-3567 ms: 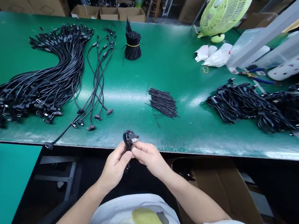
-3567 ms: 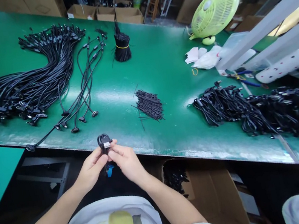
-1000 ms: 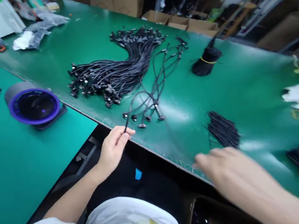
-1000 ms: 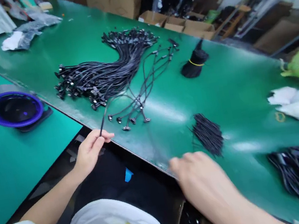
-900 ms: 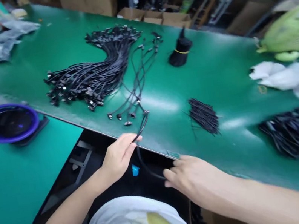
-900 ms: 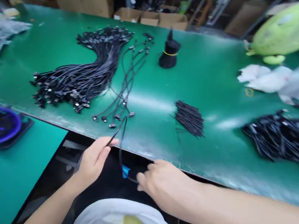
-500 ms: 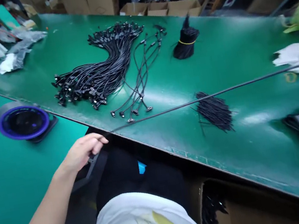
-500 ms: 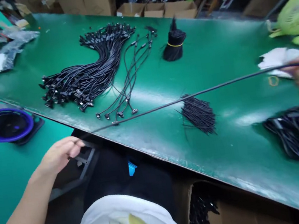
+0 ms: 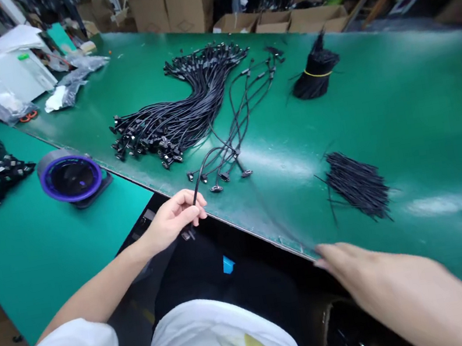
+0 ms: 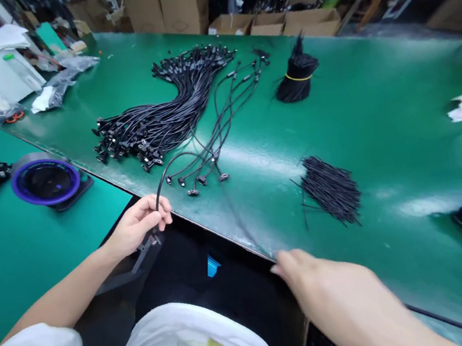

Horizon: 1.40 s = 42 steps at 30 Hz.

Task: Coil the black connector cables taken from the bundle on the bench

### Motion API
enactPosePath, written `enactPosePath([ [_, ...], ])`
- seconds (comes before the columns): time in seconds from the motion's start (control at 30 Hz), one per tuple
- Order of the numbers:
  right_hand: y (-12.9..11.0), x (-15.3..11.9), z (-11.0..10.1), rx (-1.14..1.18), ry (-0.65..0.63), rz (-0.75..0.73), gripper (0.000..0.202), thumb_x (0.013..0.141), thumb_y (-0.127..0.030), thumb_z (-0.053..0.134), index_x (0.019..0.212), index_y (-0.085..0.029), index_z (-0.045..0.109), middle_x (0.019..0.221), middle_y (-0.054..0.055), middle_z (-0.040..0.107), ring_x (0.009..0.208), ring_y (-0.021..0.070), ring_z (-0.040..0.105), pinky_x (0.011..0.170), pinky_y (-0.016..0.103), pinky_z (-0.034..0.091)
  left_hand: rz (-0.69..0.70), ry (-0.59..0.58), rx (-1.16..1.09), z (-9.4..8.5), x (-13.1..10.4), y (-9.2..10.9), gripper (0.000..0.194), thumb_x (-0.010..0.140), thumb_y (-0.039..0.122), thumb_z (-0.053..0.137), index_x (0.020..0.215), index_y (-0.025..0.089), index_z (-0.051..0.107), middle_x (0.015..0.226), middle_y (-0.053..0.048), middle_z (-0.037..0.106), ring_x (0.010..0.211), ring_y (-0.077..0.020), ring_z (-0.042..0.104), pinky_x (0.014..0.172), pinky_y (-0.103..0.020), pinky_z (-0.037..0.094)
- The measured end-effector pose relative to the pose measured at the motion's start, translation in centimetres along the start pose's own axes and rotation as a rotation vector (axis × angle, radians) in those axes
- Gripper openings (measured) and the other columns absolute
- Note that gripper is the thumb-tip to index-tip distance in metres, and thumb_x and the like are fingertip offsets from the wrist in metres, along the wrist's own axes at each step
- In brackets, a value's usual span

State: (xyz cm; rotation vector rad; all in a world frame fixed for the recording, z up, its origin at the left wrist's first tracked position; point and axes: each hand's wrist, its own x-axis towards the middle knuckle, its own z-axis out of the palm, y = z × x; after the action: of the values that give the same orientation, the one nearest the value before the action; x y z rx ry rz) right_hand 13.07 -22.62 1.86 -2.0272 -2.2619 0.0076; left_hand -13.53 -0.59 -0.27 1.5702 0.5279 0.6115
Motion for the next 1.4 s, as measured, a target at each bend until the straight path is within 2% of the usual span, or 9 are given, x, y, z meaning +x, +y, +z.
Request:
enactPosePath([
  [0.17, -4.9, 4.9, -2.0, 0.148, -0.183, -0.184, 0.022, 0.097, -0.024, 0.047, 0.079, -0.019, 0.058, 0.070, -0.001, 0.064, 0.055, 0.0123, 0.060, 0.049, 0.026, 0.028, -0.035, -0.277, 0.239, 4.7, -0.6, -0.1, 0.023, 0.099, 0.033, 0.042, 0.096, 0.018, 0.059, 0.093, -0.005, 0.065, 0.089, -0.0163, 0.060, 0.089, -0.033, 0.045],
  [0.33, 0.1, 7.8, -3.2, 0.009, 0.045, 0.049, 0.033, 0.098, -0.046, 0.046, 0.089, -0.018, 0.062, 0.084, 0.004, 0.067, 0.074, 0.0157, 0.063, 0.053, 0.025, 0.030, -0.287, -0.418, -0.151, 3.6, -2.1, -0.6, 0.032, 0.097, 0.042, 0.047, 0.096, 0.014, 0.064, 0.051, 0.007, 0.037, 0.049, -0.0092, 0.041, 0.054, -0.022, 0.042],
  [0.43, 4.6, 6.8, -1.8, 0.037, 0.126, 0.068, 0.032, 0.098, -0.046, 0.045, 0.100, -0.019, 0.063, 0.091, 0.004, 0.068, 0.078, 0.0159, 0.063, 0.058, 0.024, 0.037, -0.279, -0.312, -0.553, 0.8, -2.5, 0.5, 0.029, 0.093, 0.039, 0.056, 0.090, 0.012, 0.068, 0.048, 0.009, 0.028, 0.040, -0.0046, 0.025, 0.043, -0.016, 0.035],
  [0.53, 6.6, 5.1, 0.4, 0.095, 0.206, 0.007, 0.031, 0.101, -0.036, 0.038, 0.101, -0.017, 0.062, 0.089, 0.005, 0.068, 0.074, 0.0147, 0.063, 0.062, 0.025, 0.041, -0.179, 0.020, -0.798, -1.4, -2.3, 2.2, 0.025, 0.089, 0.030, 0.063, 0.103, 0.010, 0.068, 0.052, 0.010, 0.027, 0.040, -0.0023, 0.019, 0.037, -0.009, 0.029],
  [0.67, 2.6, 3.5, 2.1, 0.000, 0.247, -0.108, 0.032, 0.101, -0.028, 0.038, 0.085, -0.016, 0.063, 0.069, 0.003, 0.063, 0.057, 0.0142, 0.057, 0.056, 0.028, 0.036, -0.195, 0.165, -0.674, -0.6, -0.7, 1.9, 0.030, 0.088, 0.027, 0.063, 0.113, 0.010, 0.065, 0.057, 0.007, 0.044, 0.040, -0.0012, 0.034, 0.037, -0.009, 0.031],
  [0.83, -4.1, 4.0, 0.2, 0.234, 0.020, -0.346, 0.040, 0.101, -0.027, 0.035, 0.069, -0.018, 0.055, 0.058, 0.000, 0.057, 0.048, 0.0107, 0.049, 0.052, 0.028, 0.029, -0.072, -0.091, -0.046, 4.8, 0.6, -0.1, 0.030, 0.095, 0.038, 0.051, 0.105, 0.015, 0.067, 0.101, -0.010, 0.070, 0.094, -0.0188, 0.066, 0.082, -0.028, 0.052],
  [0.97, -3.1, 6.2, -0.6, 0.504, 0.166, -0.188, 0.035, 0.102, -0.030, 0.037, 0.078, -0.018, 0.060, 0.064, 0.000, 0.059, 0.056, 0.0099, 0.052, 0.055, 0.024, 0.031, 0.035, -0.355, 0.215, 6.6, -0.3, -0.1, 0.025, 0.098, 0.035, 0.045, 0.100, 0.018, 0.064, 0.089, -0.006, 0.069, 0.084, -0.0165, 0.063, 0.082, -0.029, 0.047],
  [1.13, -1.9, 8.4, 3.8, 0.951, 0.397, 0.141, 0.039, 0.083, -0.048, 0.066, 0.108, -0.019, 0.058, 0.102, 0.007, 0.061, 0.092, 0.0177, 0.058, 0.077, 0.028, 0.045, -0.097, -0.160, -0.215, 7.0, -0.1, -0.7, 0.032, 0.096, 0.045, 0.047, 0.085, 0.016, 0.056, 0.062, 0.001, 0.057, 0.054, -0.0110, 0.047, 0.056, -0.024, 0.040],
  [1.4, -5.4, 9.5, 7.3, 1.810, 0.371, 0.552, 0.031, 0.087, -0.047, 0.059, 0.079, -0.018, 0.054, 0.059, -0.007, 0.031, 0.049, 0.0060, 0.023, 0.044, 0.019, 0.019, -0.247, 0.038, -0.508, 10.0, -0.2, -3.5, 0.045, 0.093, 0.058, 0.045, 0.070, 0.018, 0.048, 0.058, 0.003, 0.045, 0.062, -0.0130, 0.050, 0.081, -0.035, 0.045],
])
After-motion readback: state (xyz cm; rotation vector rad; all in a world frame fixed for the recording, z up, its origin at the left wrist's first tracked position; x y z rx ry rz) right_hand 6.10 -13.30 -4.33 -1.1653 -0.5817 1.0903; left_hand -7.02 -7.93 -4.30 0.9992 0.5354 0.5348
